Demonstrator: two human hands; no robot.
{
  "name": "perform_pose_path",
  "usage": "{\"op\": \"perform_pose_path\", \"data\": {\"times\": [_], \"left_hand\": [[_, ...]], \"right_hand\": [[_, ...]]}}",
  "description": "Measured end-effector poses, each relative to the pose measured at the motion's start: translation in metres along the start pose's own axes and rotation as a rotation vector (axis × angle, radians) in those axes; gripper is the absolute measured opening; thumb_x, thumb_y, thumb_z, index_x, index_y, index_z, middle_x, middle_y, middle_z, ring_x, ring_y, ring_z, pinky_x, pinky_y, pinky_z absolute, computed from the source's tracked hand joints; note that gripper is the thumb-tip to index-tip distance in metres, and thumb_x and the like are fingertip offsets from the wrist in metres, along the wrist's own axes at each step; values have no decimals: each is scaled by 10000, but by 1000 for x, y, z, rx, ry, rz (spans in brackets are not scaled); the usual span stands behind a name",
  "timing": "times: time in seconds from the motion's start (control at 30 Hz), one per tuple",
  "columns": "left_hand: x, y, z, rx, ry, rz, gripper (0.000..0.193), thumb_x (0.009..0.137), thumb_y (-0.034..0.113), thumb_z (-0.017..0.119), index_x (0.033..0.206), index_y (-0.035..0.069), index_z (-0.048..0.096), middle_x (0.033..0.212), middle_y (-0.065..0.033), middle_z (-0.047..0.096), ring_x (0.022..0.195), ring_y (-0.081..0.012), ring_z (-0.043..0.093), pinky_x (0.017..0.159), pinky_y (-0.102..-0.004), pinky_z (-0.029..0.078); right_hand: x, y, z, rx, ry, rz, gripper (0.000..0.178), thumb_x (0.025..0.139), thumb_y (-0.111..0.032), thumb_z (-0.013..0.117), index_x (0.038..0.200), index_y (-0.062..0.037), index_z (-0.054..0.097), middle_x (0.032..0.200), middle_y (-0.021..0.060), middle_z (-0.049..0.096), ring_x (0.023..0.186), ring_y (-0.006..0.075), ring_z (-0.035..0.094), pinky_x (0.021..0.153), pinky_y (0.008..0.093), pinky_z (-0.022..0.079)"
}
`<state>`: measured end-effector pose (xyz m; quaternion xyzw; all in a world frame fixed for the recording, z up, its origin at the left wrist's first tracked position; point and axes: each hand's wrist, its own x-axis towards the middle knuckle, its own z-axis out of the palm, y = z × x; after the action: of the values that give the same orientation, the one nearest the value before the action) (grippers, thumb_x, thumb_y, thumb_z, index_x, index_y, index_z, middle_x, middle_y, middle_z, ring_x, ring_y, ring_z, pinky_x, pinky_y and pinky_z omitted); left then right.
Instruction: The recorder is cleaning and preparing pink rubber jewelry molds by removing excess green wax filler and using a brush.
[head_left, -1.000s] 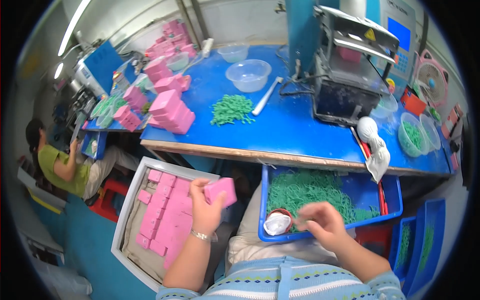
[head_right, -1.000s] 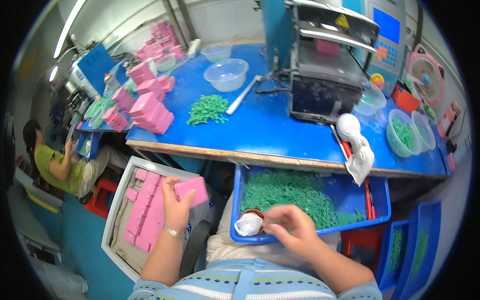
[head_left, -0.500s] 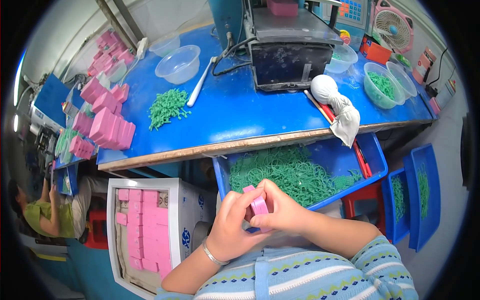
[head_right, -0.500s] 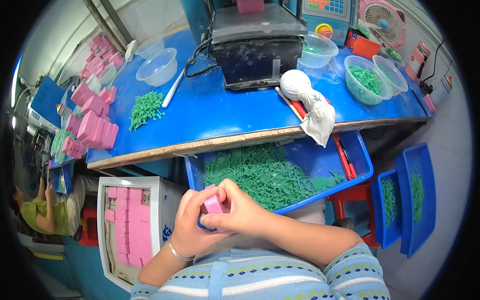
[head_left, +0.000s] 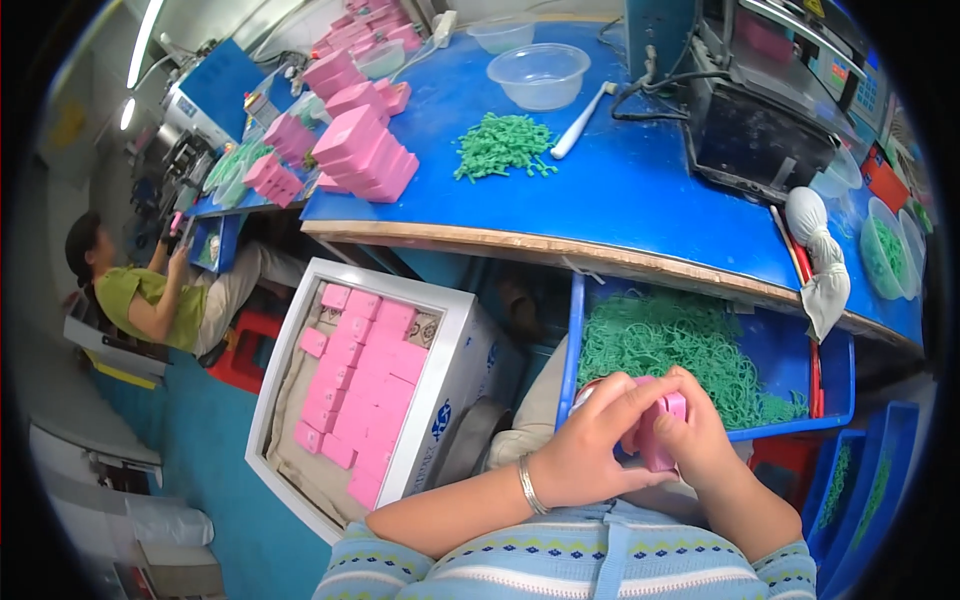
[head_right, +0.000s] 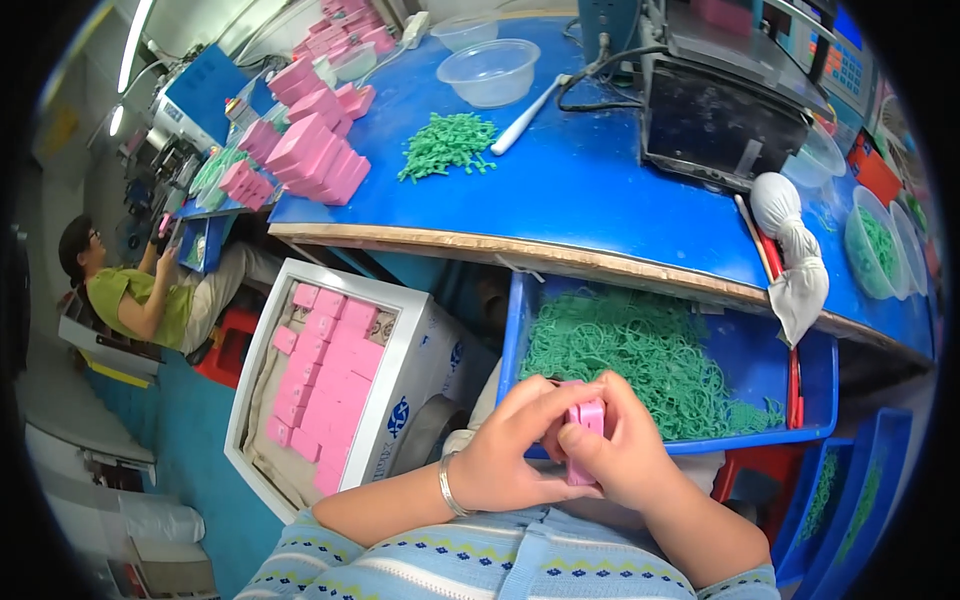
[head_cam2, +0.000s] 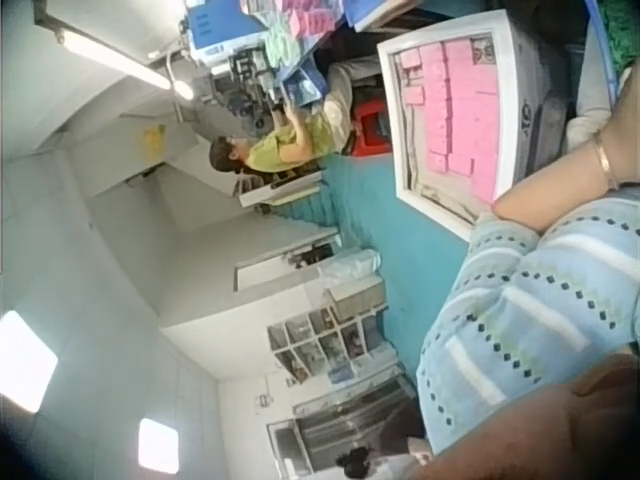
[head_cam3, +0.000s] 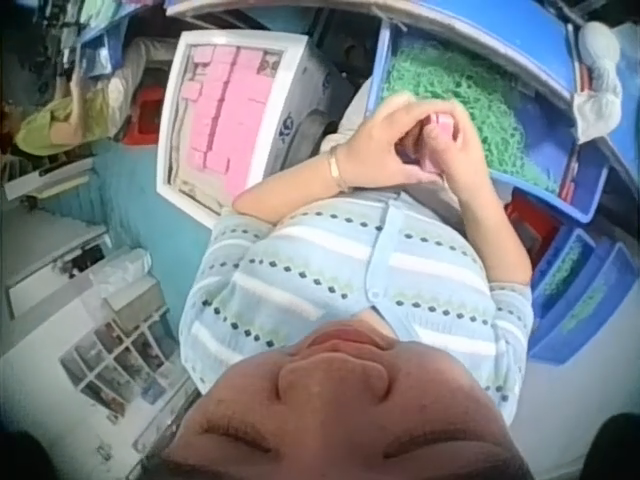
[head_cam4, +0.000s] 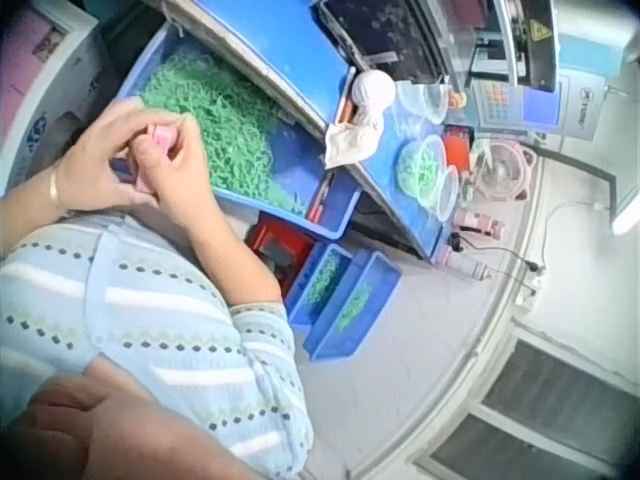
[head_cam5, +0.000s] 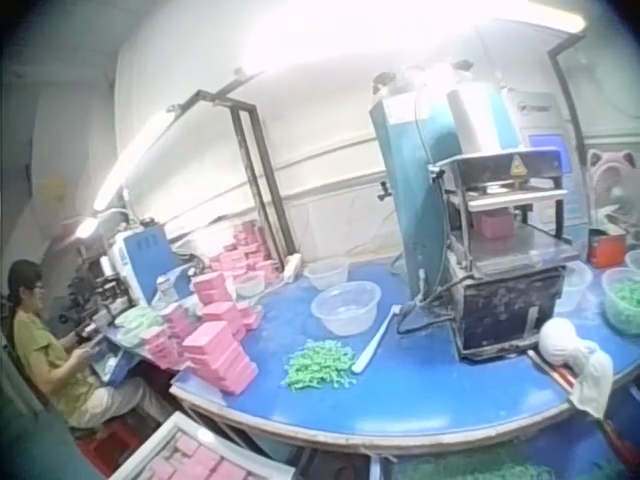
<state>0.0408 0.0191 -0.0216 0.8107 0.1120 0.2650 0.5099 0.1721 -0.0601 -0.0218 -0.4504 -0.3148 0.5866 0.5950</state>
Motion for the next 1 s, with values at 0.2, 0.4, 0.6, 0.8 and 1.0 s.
{"op": "perform_pose_path", "data": {"times": [0.2, 0.4, 0.6, 0.8, 1.0], "left_hand": [[2, -4, -8, -649, 139, -205, 760, 659, -42, 725, 1279, 45, 294, 1151, -99, 443, 1087, -199, 486, 902, -346, 444], [9, -20, -22, -212, 182, -6, 803, 627, 287, 767, 1266, 64, 336, 1204, -161, 408, 1162, -276, 415, 977, -410, 354], [27, -11, -18, -1042, 163, -180, 675, 707, 345, 689, 1272, 156, 371, 1114, -155, 482, 1165, -371, 410, 987, -496, 325], [50, -3, -23, -1524, 219, -447, 659, 794, 645, 296, 965, 72, 574, 752, -124, 516, 620, -251, 478, 586, -398, 395], [48, 9, -18, -1239, 231, -821, 659, 820, 548, 235, 936, -14, 559, 735, -167, 545, 620, -300, 529, 619, -398, 436]], "right_hand": [[8, -13, -4, 181, 164, 94, 386, 926, -399, 384, 890, -36, 512, 786, 81, 579, 647, 113, 555, 583, 251, 468], [12, -16, -14, 260, 57, 96, 430, 939, -402, 353, 998, -6, 509, 834, 72, 585, 707, 124, 565, 659, 253, 471], [5, -25, -18, -42, 7, 68, 210, 929, -199, 441, 967, -11, 524, 824, 10, 559, 734, 58, 511, 619, 235, 439], [-9, -21, -12, 21, -260, 297, 273, 916, -273, 471, 934, -10, 540, 738, 16, 553, 635, 75, 521, 560, 218, 444], [-5, -53, -35, -780, -25, -308, 268, 773, -266, 668, 895, -52, 562, 753, 73, 519, 643, 157, 526, 563, 296, 445]]}}
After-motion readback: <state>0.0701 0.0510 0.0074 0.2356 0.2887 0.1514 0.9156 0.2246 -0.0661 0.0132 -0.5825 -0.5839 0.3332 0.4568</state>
